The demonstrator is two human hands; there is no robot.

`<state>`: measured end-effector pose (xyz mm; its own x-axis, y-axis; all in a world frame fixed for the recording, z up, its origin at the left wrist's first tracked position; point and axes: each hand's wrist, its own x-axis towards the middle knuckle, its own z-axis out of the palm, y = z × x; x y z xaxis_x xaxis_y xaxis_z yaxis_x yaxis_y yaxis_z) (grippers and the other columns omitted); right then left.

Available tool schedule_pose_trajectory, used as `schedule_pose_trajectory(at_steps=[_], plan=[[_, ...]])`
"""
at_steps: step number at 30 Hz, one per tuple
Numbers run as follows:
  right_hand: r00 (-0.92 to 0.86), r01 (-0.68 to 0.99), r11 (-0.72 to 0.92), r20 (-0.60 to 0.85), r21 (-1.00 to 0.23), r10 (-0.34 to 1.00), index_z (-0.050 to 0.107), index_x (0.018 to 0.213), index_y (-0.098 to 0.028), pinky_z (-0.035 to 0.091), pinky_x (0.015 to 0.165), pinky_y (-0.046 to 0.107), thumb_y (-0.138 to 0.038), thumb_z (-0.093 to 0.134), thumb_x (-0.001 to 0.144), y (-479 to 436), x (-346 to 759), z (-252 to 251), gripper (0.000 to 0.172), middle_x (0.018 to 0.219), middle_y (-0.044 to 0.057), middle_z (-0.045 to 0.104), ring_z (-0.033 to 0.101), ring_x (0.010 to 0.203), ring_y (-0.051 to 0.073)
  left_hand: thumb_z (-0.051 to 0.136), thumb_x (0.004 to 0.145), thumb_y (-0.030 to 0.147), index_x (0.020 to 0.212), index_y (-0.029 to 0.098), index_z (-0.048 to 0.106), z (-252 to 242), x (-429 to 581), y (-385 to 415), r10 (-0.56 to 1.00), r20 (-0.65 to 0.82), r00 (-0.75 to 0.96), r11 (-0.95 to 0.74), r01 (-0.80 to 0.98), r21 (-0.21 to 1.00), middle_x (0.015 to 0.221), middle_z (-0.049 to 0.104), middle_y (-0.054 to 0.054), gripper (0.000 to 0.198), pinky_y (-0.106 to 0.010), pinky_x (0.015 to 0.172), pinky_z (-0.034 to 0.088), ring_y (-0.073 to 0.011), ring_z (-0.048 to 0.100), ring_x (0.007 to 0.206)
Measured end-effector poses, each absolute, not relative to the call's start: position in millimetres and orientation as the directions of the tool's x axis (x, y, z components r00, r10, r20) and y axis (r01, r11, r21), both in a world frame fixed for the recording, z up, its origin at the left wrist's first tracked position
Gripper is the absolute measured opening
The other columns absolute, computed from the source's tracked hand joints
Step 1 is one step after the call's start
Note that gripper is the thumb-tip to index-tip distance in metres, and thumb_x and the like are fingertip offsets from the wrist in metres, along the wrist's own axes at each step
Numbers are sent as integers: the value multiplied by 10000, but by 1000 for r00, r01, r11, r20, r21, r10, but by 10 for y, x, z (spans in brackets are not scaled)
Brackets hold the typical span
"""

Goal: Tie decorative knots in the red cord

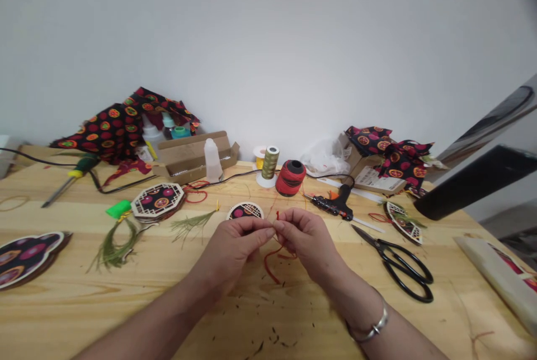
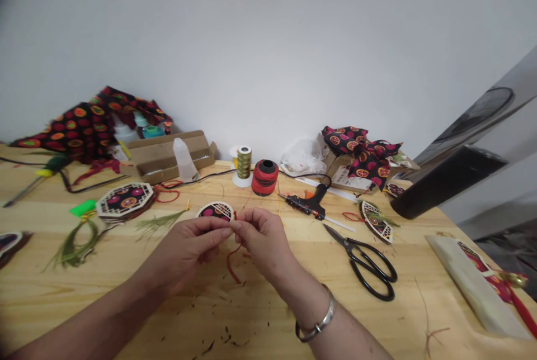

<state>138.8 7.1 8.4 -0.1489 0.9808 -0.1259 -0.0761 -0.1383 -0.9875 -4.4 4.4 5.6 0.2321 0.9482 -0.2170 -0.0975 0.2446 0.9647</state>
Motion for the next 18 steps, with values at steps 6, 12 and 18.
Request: schedule_pose_trajectory(at_steps=[6, 12, 18], plan=[[-179, -78, -157, -141, -984, 974, 550, 647, -143, 227, 400, 187, -286, 633, 685, 67, 1401, 108, 169, 494, -51, 480, 339, 421, 46, 678, 666, 305, 707, 164, 705, 103, -49, 27, 936, -259, 238, 284, -76, 956, 490, 506, 49, 149, -190, 404, 154, -37, 268, 411], [-170, -87, -169, -152, -982, 973, 558, 658, -139, 227, 403, 184, -303, 656, 666, 58, 1396, 109, 190, 494, -50, 488, 348, 425, 45, 670, 675, 296, 672, 166, 694, 120, -56, 15, 933, -269, 239, 291, -60, 955, 448, 456, 66, 132, -191, 403, 135, -33, 255, 400], [-165, -85, -172, -156, -981, 974, 555, 686, -139, 225, 399, 184, -322, 650, 682, 49, 1385, 109, 206, 494, -49, 485, 351, 421, 47, 666, 672, 278, 663, 170, 695, 147, -42, 17, 931, -271, 246, 304, -106, 947, 459, 469, 65, 112, -197, 404, 135, -32, 260, 393]])
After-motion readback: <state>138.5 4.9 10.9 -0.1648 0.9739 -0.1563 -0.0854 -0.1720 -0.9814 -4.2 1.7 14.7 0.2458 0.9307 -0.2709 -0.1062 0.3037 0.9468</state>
